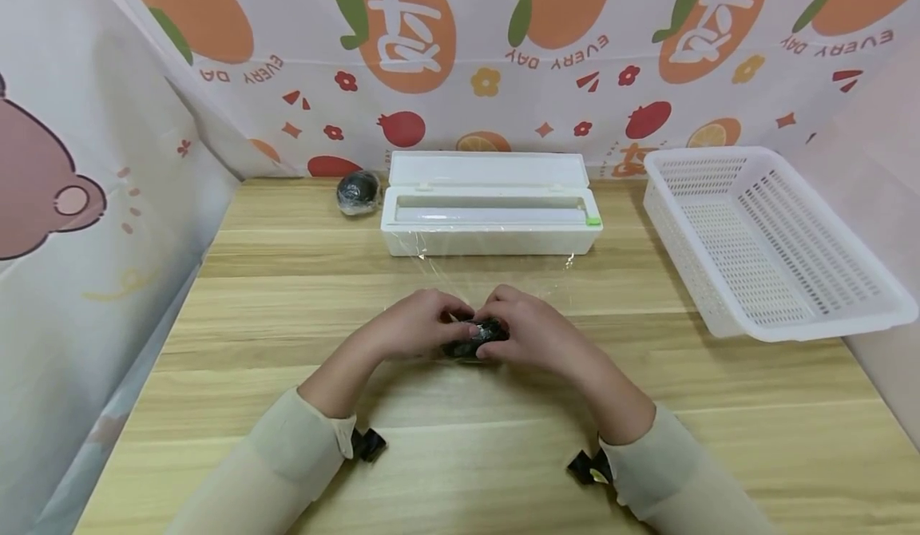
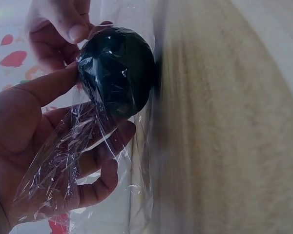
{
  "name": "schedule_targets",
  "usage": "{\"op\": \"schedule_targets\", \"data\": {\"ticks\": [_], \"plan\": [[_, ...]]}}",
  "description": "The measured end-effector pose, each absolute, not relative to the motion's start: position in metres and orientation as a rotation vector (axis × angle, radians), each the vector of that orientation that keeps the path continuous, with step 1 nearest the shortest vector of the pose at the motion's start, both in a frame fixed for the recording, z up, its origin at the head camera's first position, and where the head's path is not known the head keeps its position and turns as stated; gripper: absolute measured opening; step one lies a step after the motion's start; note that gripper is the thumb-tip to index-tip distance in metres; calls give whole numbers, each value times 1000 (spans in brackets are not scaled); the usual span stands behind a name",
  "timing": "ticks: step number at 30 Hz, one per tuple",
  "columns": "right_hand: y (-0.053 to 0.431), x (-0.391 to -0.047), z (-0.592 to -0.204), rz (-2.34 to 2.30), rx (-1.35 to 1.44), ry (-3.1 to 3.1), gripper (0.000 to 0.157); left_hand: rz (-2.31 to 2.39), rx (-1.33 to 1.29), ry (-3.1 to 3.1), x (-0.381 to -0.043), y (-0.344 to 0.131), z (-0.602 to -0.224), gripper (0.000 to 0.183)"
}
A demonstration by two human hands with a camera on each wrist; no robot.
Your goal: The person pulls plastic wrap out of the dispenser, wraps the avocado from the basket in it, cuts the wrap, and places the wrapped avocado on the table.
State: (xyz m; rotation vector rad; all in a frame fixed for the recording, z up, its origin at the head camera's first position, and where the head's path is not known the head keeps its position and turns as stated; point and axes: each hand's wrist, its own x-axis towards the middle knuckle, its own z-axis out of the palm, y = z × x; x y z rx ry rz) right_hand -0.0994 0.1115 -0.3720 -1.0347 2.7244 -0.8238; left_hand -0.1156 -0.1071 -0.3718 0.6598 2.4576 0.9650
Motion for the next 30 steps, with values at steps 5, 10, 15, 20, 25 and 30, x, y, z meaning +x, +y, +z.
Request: {"op": "schedule_targets", "data": {"ticks": [5,10,15,20,25,30], "plan": [[110,-107,-374,-827,-955,2703,34,1000,592,2639,-110,-110,-357,36],[113,-114,-373,-848,-909,2661,33,1093,685,2832,-93,-103,-340,17],[115,-119,-373,-910,-884,2610,30,955,754,2802,-88,-93,-351,19],[116,-121,-374,-923,-887,2583,30,786,707,2843,-88,-89,-366,32],[118,-125,-377,-942,-904,2590,32,788,703,2879,-91,-87,-373,38],[121,-129,-379,-1001,-882,2564,36,832,752,2861,-97,-88,-375,38]]}}
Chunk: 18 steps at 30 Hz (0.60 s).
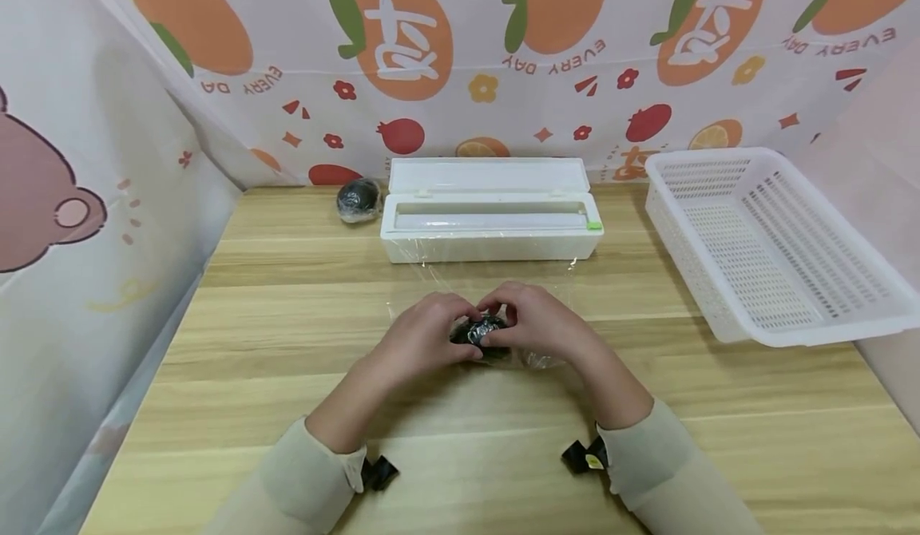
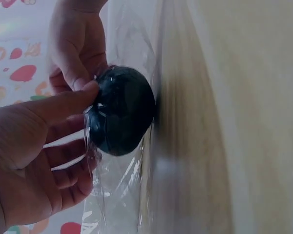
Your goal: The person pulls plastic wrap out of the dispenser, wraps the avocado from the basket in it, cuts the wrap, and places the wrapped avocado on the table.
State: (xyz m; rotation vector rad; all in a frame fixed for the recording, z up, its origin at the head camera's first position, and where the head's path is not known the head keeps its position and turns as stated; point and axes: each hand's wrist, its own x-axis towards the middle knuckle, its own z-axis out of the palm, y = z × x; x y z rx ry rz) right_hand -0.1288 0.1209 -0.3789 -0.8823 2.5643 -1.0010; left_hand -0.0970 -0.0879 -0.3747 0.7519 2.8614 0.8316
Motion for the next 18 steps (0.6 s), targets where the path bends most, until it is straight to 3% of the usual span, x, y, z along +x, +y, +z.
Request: {"op": "schedule_targets", "data": {"ticks": [11,18], "plan": [[126,-131,-378,-1059,-838,2498,29,861,876,2811,-101,-90,-380,41],[123,-120,-368,-1056,-808,2617,36,864,865,2779,-102,-92,-380,40]]}}
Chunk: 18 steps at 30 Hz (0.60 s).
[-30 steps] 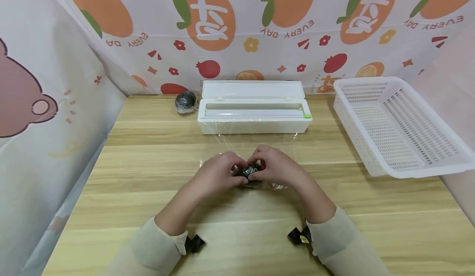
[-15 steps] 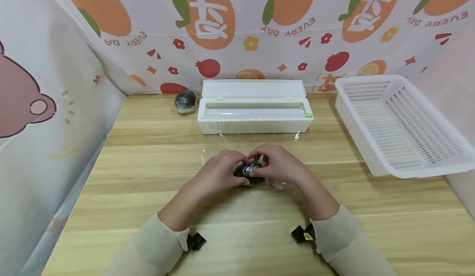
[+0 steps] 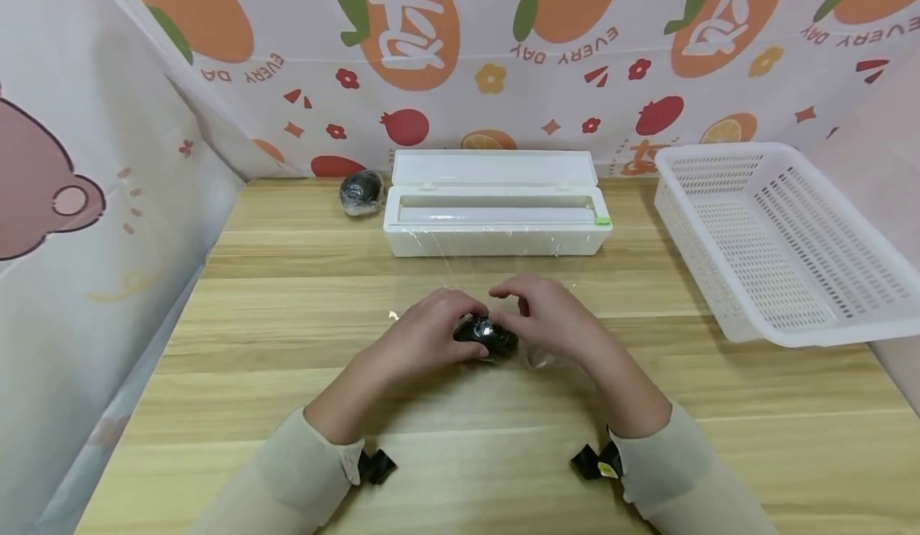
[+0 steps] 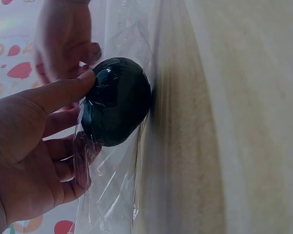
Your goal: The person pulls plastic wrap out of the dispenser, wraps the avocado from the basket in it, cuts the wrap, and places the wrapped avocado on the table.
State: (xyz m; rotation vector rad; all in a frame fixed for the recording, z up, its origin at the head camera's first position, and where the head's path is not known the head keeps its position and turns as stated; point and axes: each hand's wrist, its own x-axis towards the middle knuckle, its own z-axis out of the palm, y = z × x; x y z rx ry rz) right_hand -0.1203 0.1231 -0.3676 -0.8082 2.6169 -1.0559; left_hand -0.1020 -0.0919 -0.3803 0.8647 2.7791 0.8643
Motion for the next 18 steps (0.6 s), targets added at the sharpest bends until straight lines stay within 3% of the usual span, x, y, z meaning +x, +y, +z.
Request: {"op": "schedule_targets", "data": {"ticks": [9,18], "plan": [[114,-109,-361,-1363,-547,2345,44,860,832,2764,-102,-93,-380,41],[115,-112,-364,-1131,-651,2493,42,872,795,2748,-101,-95,-379,39]]}}
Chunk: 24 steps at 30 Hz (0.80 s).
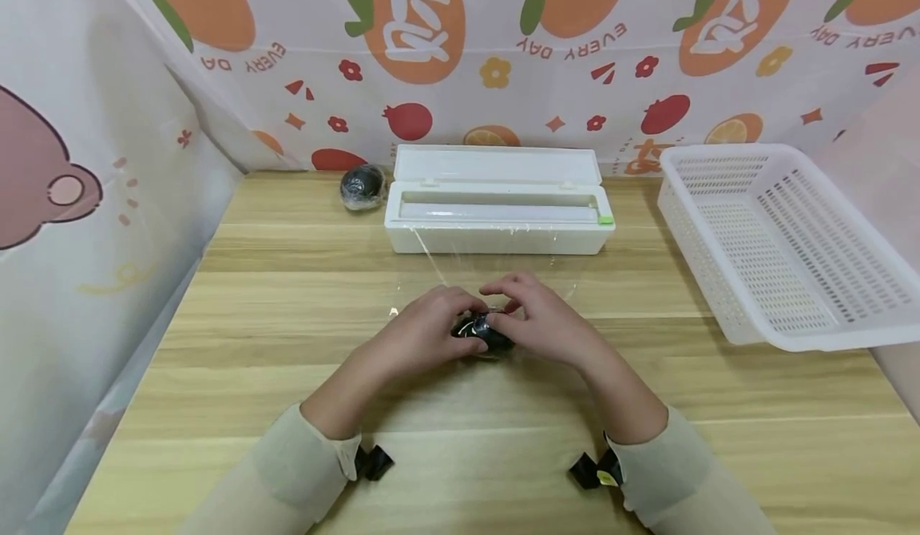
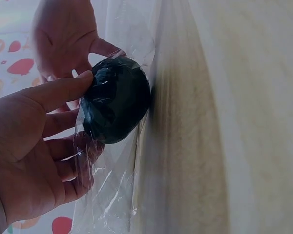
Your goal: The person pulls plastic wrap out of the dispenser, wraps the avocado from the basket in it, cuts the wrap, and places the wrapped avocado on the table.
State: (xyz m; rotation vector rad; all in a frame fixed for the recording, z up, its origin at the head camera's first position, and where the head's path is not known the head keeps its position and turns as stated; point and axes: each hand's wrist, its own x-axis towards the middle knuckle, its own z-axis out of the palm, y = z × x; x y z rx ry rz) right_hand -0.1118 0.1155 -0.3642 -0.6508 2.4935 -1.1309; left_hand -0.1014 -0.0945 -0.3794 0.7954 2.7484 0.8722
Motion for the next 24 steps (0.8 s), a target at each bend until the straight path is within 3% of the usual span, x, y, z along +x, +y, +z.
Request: {"op": "schedule_targets", "data": {"ticks": [9,15,24], "plan": [[124,-114,-362,-854,-649,2763,42,867,783,2739,-102,-93,-379,43],[125,-113,-357,-1062,-665,2699,39,859,785,2735,-103,-93,-378,44],[129,-121,-366,-943,-580,2652,51,864,772,2735,-102,-95,-379,45]]}}
